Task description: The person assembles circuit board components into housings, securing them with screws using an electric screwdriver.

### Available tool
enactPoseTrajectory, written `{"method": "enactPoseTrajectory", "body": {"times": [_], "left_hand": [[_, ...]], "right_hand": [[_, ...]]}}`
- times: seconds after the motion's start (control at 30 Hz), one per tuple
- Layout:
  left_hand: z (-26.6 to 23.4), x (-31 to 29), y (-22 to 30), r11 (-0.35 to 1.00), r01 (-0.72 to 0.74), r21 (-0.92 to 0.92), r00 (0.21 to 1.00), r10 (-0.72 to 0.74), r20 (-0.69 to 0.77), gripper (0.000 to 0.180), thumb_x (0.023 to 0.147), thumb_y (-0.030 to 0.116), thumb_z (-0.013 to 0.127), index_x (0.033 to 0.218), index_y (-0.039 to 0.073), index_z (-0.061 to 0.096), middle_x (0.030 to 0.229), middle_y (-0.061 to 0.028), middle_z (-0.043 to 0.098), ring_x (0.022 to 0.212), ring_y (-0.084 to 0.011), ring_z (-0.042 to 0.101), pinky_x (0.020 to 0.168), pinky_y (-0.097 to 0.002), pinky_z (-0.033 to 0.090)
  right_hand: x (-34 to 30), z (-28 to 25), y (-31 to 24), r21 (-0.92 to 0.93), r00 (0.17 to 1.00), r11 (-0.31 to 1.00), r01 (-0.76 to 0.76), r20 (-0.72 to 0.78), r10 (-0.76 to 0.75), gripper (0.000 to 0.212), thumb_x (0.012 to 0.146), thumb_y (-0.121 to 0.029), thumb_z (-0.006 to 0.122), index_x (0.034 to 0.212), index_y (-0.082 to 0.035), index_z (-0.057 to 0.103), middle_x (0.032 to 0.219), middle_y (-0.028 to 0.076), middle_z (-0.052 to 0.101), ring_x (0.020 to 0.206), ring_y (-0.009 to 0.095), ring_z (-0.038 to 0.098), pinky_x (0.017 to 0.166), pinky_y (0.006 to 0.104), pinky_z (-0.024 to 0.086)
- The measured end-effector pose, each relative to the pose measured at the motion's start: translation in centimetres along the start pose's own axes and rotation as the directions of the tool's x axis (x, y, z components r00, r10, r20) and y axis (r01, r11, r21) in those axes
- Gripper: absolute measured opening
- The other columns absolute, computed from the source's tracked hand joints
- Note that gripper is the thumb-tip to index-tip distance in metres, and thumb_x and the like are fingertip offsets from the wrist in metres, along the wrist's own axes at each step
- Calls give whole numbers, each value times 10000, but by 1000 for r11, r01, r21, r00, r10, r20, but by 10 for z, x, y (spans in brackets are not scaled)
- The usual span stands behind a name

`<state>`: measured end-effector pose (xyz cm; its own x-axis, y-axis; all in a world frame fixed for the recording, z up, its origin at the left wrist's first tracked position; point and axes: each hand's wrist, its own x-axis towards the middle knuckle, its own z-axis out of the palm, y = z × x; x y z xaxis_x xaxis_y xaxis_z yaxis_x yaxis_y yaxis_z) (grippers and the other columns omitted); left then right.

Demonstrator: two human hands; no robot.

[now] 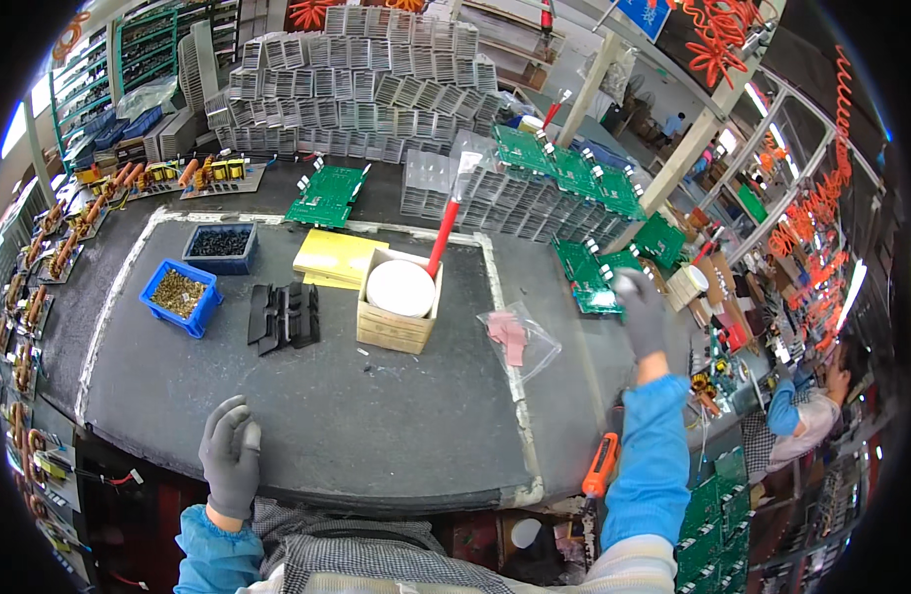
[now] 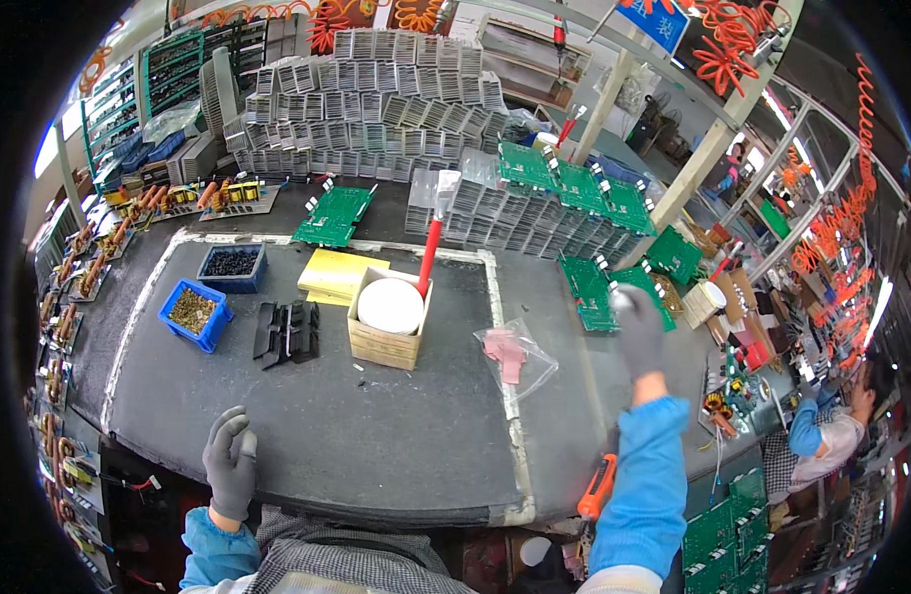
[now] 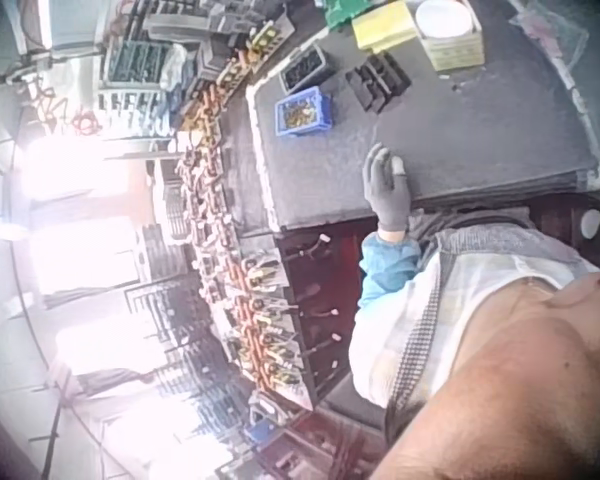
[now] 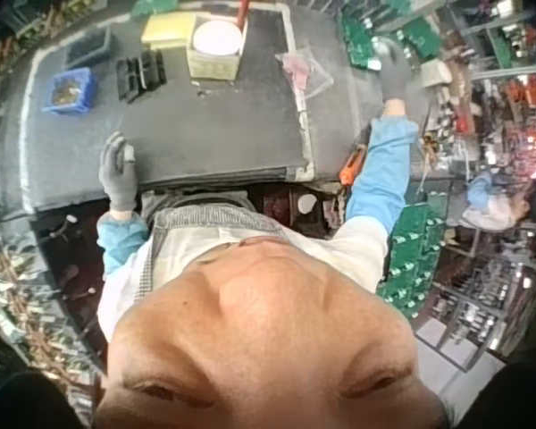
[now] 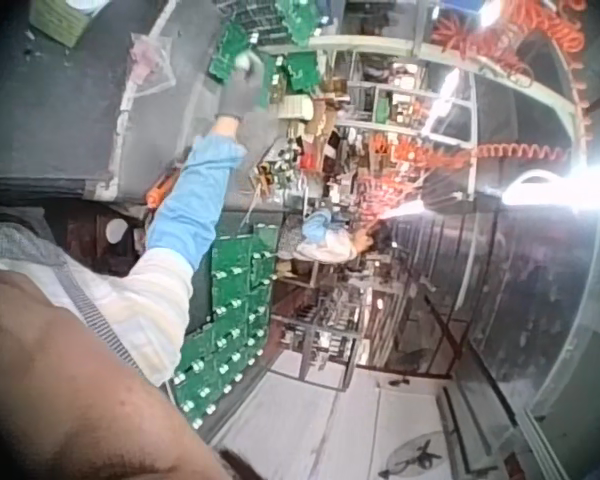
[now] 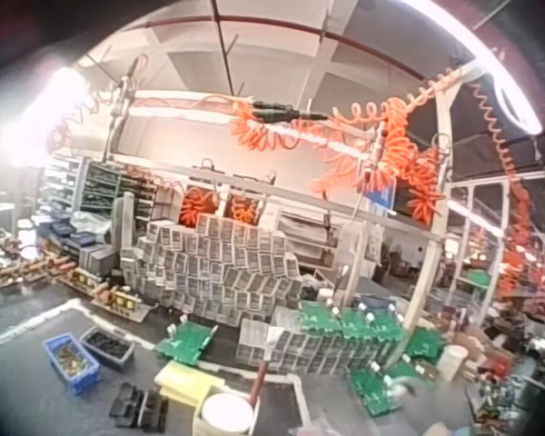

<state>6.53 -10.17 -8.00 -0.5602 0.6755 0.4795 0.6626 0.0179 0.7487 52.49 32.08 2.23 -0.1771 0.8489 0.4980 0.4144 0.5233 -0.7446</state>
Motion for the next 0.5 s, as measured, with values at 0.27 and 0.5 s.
{"method": "enactPoseTrajectory", "body": {"times": [0.27,0.5], "left_hand": [[-35,-29,-51,886,37,463,975,71,-213,180,870,-27,579,1041,-29,634,1306,-213,596,1286,-405,521,1096,-486,405],[-32,-5,-40,832,59,551,945,131,-298,219,932,189,607,977,9,724,1183,-213,686,1152,-427,596,1023,-538,462]], "right_hand": [[113,251,-43,-671,896,652,354,44,-442,385,866,-334,689,1132,-57,662,1259,158,536,1163,377,519,994,479,432],[178,325,-38,-911,918,398,104,-66,-392,608,804,-462,710,1221,-25,640,1401,136,479,1243,325,436,996,483,357]]}}
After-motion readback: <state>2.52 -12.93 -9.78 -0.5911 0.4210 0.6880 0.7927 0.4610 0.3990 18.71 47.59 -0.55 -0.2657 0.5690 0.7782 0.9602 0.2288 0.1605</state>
